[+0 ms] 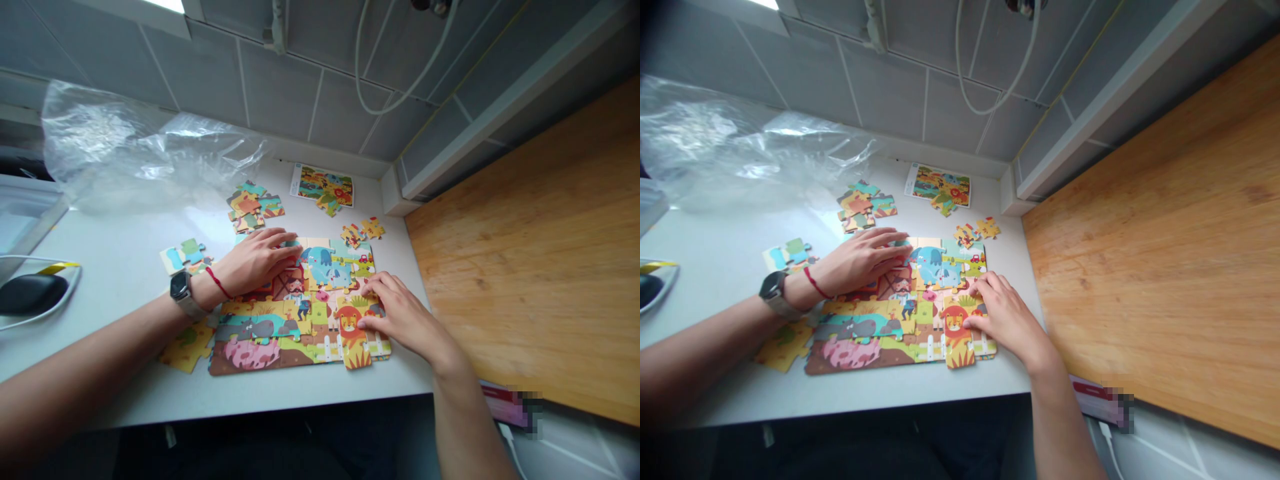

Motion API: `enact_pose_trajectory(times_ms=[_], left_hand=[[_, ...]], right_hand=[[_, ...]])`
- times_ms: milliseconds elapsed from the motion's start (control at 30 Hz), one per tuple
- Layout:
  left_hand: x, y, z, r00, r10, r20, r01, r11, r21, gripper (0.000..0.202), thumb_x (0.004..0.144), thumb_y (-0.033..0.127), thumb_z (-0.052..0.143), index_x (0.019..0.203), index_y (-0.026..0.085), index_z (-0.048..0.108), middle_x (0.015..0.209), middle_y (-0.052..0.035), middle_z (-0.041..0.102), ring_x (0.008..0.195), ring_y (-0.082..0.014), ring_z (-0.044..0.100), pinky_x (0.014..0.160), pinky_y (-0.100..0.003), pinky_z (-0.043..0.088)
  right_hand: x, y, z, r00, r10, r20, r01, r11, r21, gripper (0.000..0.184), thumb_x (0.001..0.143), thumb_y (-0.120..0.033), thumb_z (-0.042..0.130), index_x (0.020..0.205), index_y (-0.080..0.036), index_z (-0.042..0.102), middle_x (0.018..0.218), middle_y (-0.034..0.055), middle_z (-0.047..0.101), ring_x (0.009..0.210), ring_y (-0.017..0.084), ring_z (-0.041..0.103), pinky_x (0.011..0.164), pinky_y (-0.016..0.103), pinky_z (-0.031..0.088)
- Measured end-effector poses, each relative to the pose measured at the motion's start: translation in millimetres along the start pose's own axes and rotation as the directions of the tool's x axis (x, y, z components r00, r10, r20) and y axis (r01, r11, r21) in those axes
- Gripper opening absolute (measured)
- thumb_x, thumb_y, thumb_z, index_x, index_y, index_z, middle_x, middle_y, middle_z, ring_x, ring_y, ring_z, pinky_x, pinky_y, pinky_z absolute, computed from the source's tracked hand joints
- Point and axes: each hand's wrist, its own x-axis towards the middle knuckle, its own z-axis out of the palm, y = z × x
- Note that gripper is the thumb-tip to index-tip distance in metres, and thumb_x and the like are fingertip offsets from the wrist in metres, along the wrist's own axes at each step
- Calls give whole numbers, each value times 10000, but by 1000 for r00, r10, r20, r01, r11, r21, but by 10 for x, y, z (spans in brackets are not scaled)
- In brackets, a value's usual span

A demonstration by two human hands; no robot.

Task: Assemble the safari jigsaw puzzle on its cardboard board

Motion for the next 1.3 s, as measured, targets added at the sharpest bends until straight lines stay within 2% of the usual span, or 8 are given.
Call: enact_pose_trajectory(times_ms=[267, 500, 800, 1033, 1300], left_hand=[[-17, -1, 21, 1000, 15, -16, -15, 1000, 9, 394, 1123, 400, 426, 1307, 230, 730, 1428, -143, 665, 1292, -330, 617, 1058, -534, 557], [-23, -1, 26, 999, 16, -29, -16, 1000, 12, 382, 1121, 412, 439, 1312, 243, 723, 1420, -125, 673, 1283, -314, 621, 1056, -511, 556], [-33, -9, 34, 1000, 13, -24, -14, 1000, -9, 363, 1117, 402, 455, 1310, 242, 717, 1434, -124, 664, 1295, -313, 613, 1065, -514, 539], [-34, -21, 41, 999, 32, -18, -31, 999, 35, 371, 1122, 403, 434, 1324, 244, 702, 1436, -118, 659, 1295, -316, 606, 1059, -508, 548], [-27, -14, 23, 999, 34, -1, -34, 998, 45, 389, 1128, 400, 420, 1330, 224, 702, 1452, -140, 652, 1307, -327, 610, 1057, -530, 550]], right_hand=[[82, 13, -16, 1000, 23, 0, -23, 999, -32, 443, 774, -232, 898, 1161, -273, 686, 1231, 81, 647, 1201, 316, 641, 1048, 480, 546], [81, 25, -3, 1000, 16, 3, -16, 999, -44, 374, 770, -215, 902, 1072, -252, 683, 1198, 71, 658, 1188, 305, 643, 1034, 465, 552], [61, 66, 43, 1000, 8, -26, -9, 1000, -26, 417, 778, -210, 902, 1126, -256, 677, 1218, 70, 652, 1190, 299, 648, 1043, 466, 554], [129, 46, -12, 1000, -26, -3, 26, 998, -61, 404, 778, -225, 908, 1127, -249, 705, 1176, 69, 667, 1144, 299, 661, 1007, 465, 575], [77, 1, -25, 995, -47, -85, 34, 988, -150, 460, 813, -235, 882, 1245, -266, 729, 1219, 87, 662, 1132, 305, 682, 1005, 490, 601]])
